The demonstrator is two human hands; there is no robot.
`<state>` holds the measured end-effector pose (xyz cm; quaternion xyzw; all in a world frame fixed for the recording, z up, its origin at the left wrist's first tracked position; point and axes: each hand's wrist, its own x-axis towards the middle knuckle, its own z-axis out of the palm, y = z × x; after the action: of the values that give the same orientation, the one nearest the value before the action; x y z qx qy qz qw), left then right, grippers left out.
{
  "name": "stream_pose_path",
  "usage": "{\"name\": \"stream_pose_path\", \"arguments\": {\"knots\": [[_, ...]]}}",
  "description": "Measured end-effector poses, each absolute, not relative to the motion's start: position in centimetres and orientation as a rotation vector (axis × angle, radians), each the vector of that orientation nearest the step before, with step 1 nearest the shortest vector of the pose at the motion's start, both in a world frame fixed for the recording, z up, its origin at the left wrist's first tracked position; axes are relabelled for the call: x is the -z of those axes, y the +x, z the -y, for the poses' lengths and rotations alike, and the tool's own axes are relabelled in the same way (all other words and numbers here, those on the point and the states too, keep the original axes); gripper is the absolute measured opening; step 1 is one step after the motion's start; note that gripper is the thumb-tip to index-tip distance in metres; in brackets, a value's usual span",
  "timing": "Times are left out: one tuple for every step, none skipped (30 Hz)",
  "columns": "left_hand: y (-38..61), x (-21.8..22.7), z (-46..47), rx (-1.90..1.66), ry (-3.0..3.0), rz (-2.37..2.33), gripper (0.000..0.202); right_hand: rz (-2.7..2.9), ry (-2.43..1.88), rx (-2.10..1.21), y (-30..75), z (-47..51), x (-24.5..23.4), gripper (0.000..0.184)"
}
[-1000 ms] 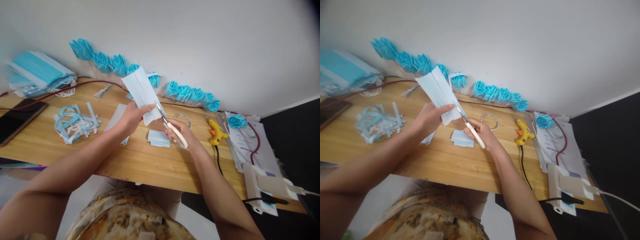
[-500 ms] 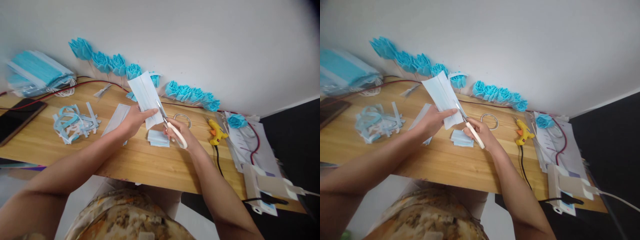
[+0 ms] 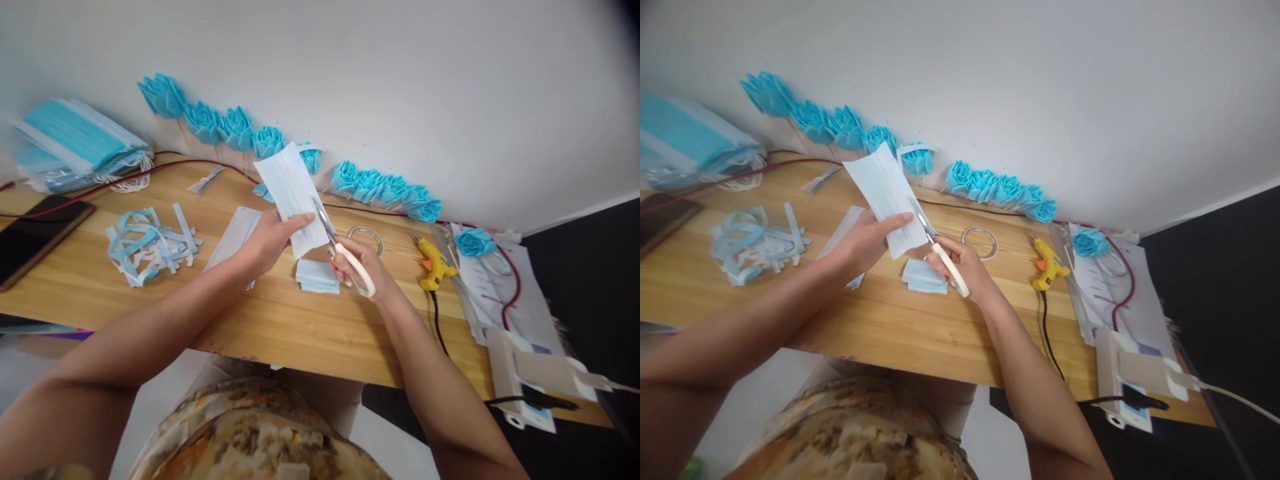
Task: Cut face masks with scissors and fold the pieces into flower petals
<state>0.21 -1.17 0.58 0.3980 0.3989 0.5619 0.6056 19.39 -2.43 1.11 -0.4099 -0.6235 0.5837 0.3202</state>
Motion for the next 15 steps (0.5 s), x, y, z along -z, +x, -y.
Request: {"name": "stream_pose_path", "arguments": {"knots": [[0.21,-0.58,1.17,-1.302,0.918,-0.925,0.039,1.637,-1.079,-1.534,19.36,2.44,-1.14,0.056],[0.21,-0.57,1.17,-1.301,0.918,-0.926,0.04,1.637,-1.082,-1.532,19.34,2.46,-1.16,0.056],[0.21,-0.57,1.15,-1.301,0.92,-0.925,0.04,1.638,-1.086,-1.53,19.32,2.48,-1.19,0.056],[0.2,-0.57,1.13,-1.3,0.921,-0.923,0.04,1.639,-1.09,-1.526,19.32,2.49,-1.21,0.056],[0.2,-0.57,1.12,-1.299,0.922,-0.921,0.04,1.641,-1.092,-1.52,19.33,2.49,-1.21,0.056],[0.19,-0.57,1.1,-1.298,0.921,-0.92,0.041,1.644,-1.092,-1.515,19.34,2.49,-1.19,0.056],[0.18,-0.58,1.1,-1.297,0.92,-0.92,0.041,1.646,-1.09,-1.511,19.35,2.48,-1.16,0.055],[0.17,-0.58,1.1,-1.297,0.918,-0.92,0.041,1.648,-1.085,-1.508,19.36,2.47,-1.11,0.055],[0.17,-0.58,1.1,-1.297,0.916,-0.919,0.041,1.65,-1.081,-1.508,19.37,2.46,-1.06,0.054],[0.16,-0.57,1.11,-1.297,0.916,-0.917,0.041,1.651,-1.076,-1.507,19.38,2.45,-1.02,0.054],[0.15,-0.56,1.12,-1.299,0.917,-0.915,0.041,1.649,-1.076,-1.508,19.38,2.45,-0.99,0.053],[0.15,-0.54,1.12,-1.299,0.92,-0.912,0.04,1.645,-1.082,-1.509,19.37,2.45,-0.96,0.053],[0.14,-0.51,1.13,-1.299,0.922,-0.911,0.04,1.641,-1.091,-1.51,19.36,2.46,-0.95,0.052],[0.14,-0.48,1.12,-1.299,0.924,-0.912,0.04,1.636,-1.099,-1.51,19.36,2.47,-0.94,0.052],[0.14,-0.45,1.11,-1.298,0.926,-0.913,0.04,1.629,-1.105,-1.511,19.35,2.48,-0.93,0.051]]}}
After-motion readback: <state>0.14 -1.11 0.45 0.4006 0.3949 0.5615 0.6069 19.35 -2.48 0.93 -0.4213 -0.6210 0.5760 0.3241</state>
